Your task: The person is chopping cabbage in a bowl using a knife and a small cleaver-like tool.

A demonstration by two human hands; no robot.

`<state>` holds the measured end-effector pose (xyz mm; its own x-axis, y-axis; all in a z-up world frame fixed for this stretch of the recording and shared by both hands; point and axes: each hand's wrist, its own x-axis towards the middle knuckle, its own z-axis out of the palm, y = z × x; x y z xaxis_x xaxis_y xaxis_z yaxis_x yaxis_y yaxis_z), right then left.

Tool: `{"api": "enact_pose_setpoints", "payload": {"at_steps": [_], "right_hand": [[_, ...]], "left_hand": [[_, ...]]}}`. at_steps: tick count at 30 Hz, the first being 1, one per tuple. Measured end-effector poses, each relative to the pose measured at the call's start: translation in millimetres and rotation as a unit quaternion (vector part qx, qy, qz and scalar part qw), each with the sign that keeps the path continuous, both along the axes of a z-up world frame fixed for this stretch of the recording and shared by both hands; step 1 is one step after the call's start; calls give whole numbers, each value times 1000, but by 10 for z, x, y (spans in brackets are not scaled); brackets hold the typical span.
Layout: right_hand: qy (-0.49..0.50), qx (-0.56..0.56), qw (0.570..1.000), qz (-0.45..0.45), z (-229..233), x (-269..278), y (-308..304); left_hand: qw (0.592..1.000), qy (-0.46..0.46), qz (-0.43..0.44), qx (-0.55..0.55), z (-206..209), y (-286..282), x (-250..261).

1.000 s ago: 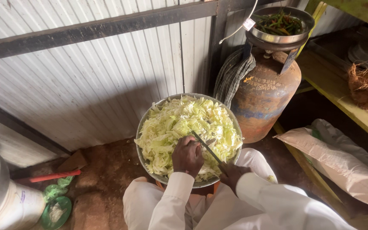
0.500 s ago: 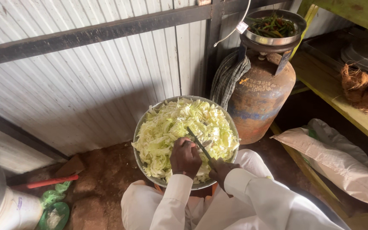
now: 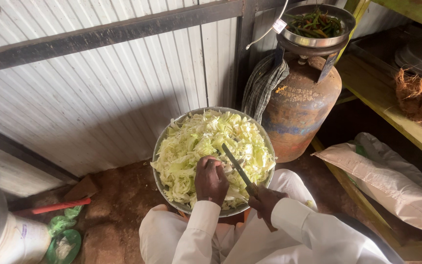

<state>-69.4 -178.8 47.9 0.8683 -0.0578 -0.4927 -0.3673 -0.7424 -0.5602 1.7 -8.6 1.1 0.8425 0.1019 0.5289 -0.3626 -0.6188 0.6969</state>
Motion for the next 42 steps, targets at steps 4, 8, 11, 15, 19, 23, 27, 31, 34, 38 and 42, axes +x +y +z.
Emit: {"api": "enact_pose_setpoints", "payload": {"at_steps": [4, 8, 11, 15, 19, 23, 27, 31, 34, 38, 42], "right_hand": [[-13, -1, 1000, 24, -56, -36, -1], [-15, -32, 998, 54, -95, -38, 8], [-19, -16, 998, 55, -124, -55, 17], [-45, -37, 994, 87, -154, -79, 54], [-12, -40, 998, 50, -203, -84, 95], [-10, -75, 993, 89, -239, -55, 94], [-18, -64, 997, 46, -268, -65, 124], [-38, -118, 987, 104, -239, 36, 152], [-15, -102, 992, 68, -248, 110, 149], [-15, -145, 984, 107, -331, 284, 199], [-52, -208, 956, 199, -465, 390, 188]], "left_hand": [[1000, 10, 19, -4, 6, -6, 21], [1000, -12, 23, 10, -2, -4, 68], [999, -24, 33, 27, -30, -4, 80], [999, -2, 34, 11, -49, -1, 92], [999, -3, 22, 25, -67, 18, 80], [997, -8, -29, 66, -79, 86, 48], [995, -1, -56, 86, -89, 151, 18], [997, -17, -53, 50, -51, 170, 45], [997, 28, -56, 49, -35, 152, 45], [995, 22, -67, 76, -3, 181, 71], [996, 20, -59, 70, 20, 182, 37]]}}
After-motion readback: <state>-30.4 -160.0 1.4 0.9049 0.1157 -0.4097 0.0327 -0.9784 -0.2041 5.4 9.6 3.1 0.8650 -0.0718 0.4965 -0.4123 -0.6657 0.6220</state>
